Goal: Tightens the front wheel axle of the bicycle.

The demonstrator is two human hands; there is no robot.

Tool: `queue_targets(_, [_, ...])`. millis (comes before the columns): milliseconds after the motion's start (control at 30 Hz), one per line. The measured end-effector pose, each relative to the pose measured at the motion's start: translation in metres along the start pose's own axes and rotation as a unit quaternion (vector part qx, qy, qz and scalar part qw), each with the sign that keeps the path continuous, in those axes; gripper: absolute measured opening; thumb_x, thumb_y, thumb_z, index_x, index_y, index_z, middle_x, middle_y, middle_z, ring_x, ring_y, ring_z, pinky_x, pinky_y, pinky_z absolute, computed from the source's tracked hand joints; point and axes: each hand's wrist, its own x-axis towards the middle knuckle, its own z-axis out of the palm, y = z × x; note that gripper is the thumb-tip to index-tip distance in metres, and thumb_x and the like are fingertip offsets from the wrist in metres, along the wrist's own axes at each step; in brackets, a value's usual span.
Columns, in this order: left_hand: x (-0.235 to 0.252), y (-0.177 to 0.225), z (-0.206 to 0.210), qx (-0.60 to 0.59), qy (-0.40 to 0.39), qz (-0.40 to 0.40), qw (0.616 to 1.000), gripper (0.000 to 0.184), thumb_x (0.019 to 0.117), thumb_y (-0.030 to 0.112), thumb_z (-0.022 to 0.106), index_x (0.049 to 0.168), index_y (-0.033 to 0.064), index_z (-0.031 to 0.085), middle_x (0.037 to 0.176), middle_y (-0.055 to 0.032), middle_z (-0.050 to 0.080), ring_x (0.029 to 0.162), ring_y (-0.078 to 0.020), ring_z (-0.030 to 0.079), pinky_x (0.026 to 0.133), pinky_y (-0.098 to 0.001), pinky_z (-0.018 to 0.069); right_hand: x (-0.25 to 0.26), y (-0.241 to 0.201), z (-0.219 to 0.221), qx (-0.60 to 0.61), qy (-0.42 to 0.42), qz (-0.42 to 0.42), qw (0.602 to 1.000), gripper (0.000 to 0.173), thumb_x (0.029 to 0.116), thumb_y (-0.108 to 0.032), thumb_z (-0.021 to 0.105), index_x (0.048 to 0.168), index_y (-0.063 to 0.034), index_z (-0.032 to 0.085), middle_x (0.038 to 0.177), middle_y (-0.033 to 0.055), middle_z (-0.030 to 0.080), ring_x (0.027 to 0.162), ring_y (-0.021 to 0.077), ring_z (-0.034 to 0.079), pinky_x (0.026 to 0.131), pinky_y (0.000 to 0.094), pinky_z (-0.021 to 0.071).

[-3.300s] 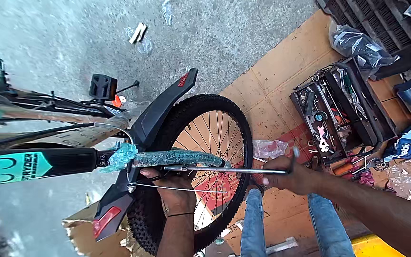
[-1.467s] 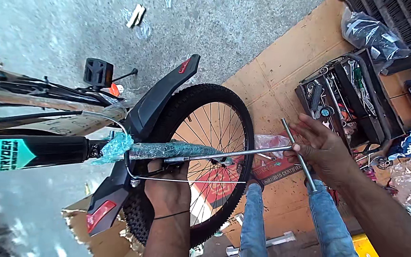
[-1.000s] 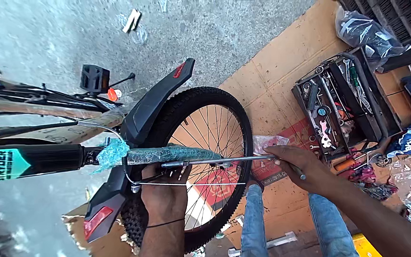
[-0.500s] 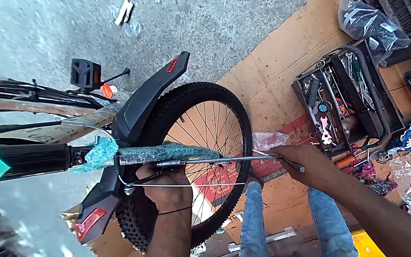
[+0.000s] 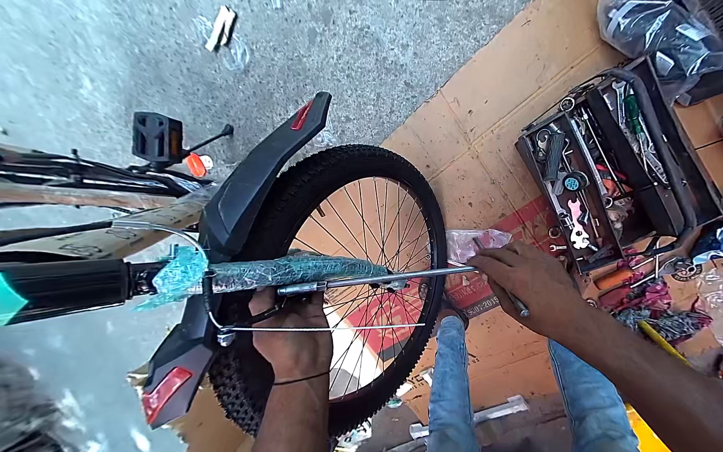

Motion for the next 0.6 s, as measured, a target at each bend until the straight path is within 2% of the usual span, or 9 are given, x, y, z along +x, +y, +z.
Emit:
queue_targets(67, [0.001,0.002,-0.004,-0.028,-0.032,-0.016,0.999,0.030,0.1115,0.026,0.027,0.124,0.0150,0.051,0.117,-0.0067,0.065,0.110,-0.0219,0.066,0.098,-0.0460,0.0547,-0.001,-0.011,-0.017,-0.029,-0.020,0.065,0.997,0.044,0.0987,-0.024,0.059,0.142,-0.0158,0.061,0.140,0.0115,0.061,0.106,0.0323,0.066,0.080,0.0463,0.0575])
queue_targets(167, [0.001,0.005,-0.008,-0.105,-0.072,-0.052,0.991,0.035,0.1107,0.029,0.028,0.127,0.0136,0.054,0.124,-0.0079,0.065,0.118,-0.0228,0.064,0.105,-0.0469,0.0509,-0.004,-0.010,-0.026,0.048,0.013,0.063,0.997,0.047,0.0960,-0.017,0.058,0.142,-0.0081,0.058,0.116,0.0094,0.071,0.091,0.0253,0.071,0.074,0.0448,0.0598])
queue_targets(267, [0.002,0.004,-0.007,-0.075,-0.041,-0.068,0.994,0.036,0.1096,0.036,0.028,0.127,0.0170,0.053,0.123,-0.0075,0.064,0.118,-0.0263,0.063,0.103,-0.0541,0.0497,-0.009,0.000,-0.025,0.055,0.081,0.021,0.995,0.046,0.0993,-0.037,0.058,0.139,-0.0152,0.064,0.117,0.0046,0.071,0.102,0.0203,0.069,0.084,0.0412,0.0594])
queue_targets(333, [0.002,0.005,0.000,-0.004,-0.002,-0.073,0.997,0.034,0.1074,0.039,0.027,0.122,0.0197,0.052,0.118,-0.0058,0.065,0.112,-0.0258,0.065,0.097,-0.0554,0.0529,-0.006,0.002,-0.026,0.004,0.125,0.010,0.992,0.048,0.0988,-0.059,0.056,0.124,-0.0217,0.073,0.118,0.0061,0.068,0.120,0.0283,0.060,0.101,0.0497,0.0488])
queue_targets(400, [0.002,0.007,0.008,0.028,0.015,-0.080,0.996,0.036,0.1077,0.041,0.025,0.122,0.0203,0.050,0.117,-0.0061,0.065,0.111,-0.0265,0.065,0.095,-0.0567,0.0525,0.002,0.001,-0.027,0.030,0.147,-0.018,0.988,0.044,0.0983,-0.058,0.058,0.099,-0.0182,0.077,0.126,0.0125,0.065,0.141,0.0384,0.045,0.121,0.0619,0.0289])
queue_targets(433, [0.001,0.008,0.010,0.039,0.020,-0.080,0.996,0.036,0.1080,0.040,0.024,0.121,0.0205,0.051,0.115,-0.0055,0.066,0.108,-0.0254,0.066,0.093,-0.0541,0.0542,0.006,-0.001,-0.025,0.078,0.147,-0.043,0.985,0.041,0.1003,-0.051,0.058,0.089,-0.0156,0.075,0.121,0.0108,0.066,0.140,0.0343,0.047,0.122,0.0587,0.0304])
queue_targets(467, [0.002,0.010,0.010,0.041,0.017,-0.075,0.996,0.034,0.1083,0.038,0.024,0.120,0.0198,0.051,0.113,-0.0053,0.066,0.107,-0.0241,0.067,0.093,-0.0510,0.0552,0.011,-0.002,-0.022,0.135,0.132,-0.062,0.980,0.037,0.1031,-0.044,0.055,0.087,-0.0153,0.071,0.108,0.0037,0.067,0.124,0.0218,0.058,0.113,0.0469,0.0438])
queue_targets(533, [0.004,0.008,0.006,0.038,0.012,-0.054,0.998,0.033,0.1091,0.034,0.025,0.120,0.0180,0.051,0.111,-0.0058,0.067,0.105,-0.0232,0.068,0.093,-0.0482,0.0570,0.021,0.004,-0.014,0.295,0.040,-0.095,0.950,0.032,0.1087,-0.037,0.046,0.107,-0.0111,0.065,0.078,-0.0063,0.062,0.069,0.0035,0.061,0.062,0.0245,0.0555])
queue_targets(600, [0.005,0.004,0.003,0.033,0.011,-0.028,0.999,0.031,0.1093,0.031,0.025,0.119,0.0174,0.051,0.110,-0.0051,0.067,0.103,-0.0217,0.068,0.091,-0.0466,0.0567,0.028,0.015,-0.010,0.405,-0.082,-0.109,0.904,0.042,0.1101,-0.028,0.044,0.145,-0.0079,0.053,0.076,-0.0047,0.063,0.059,0.0048,0.057,0.054,0.0249,0.0514])
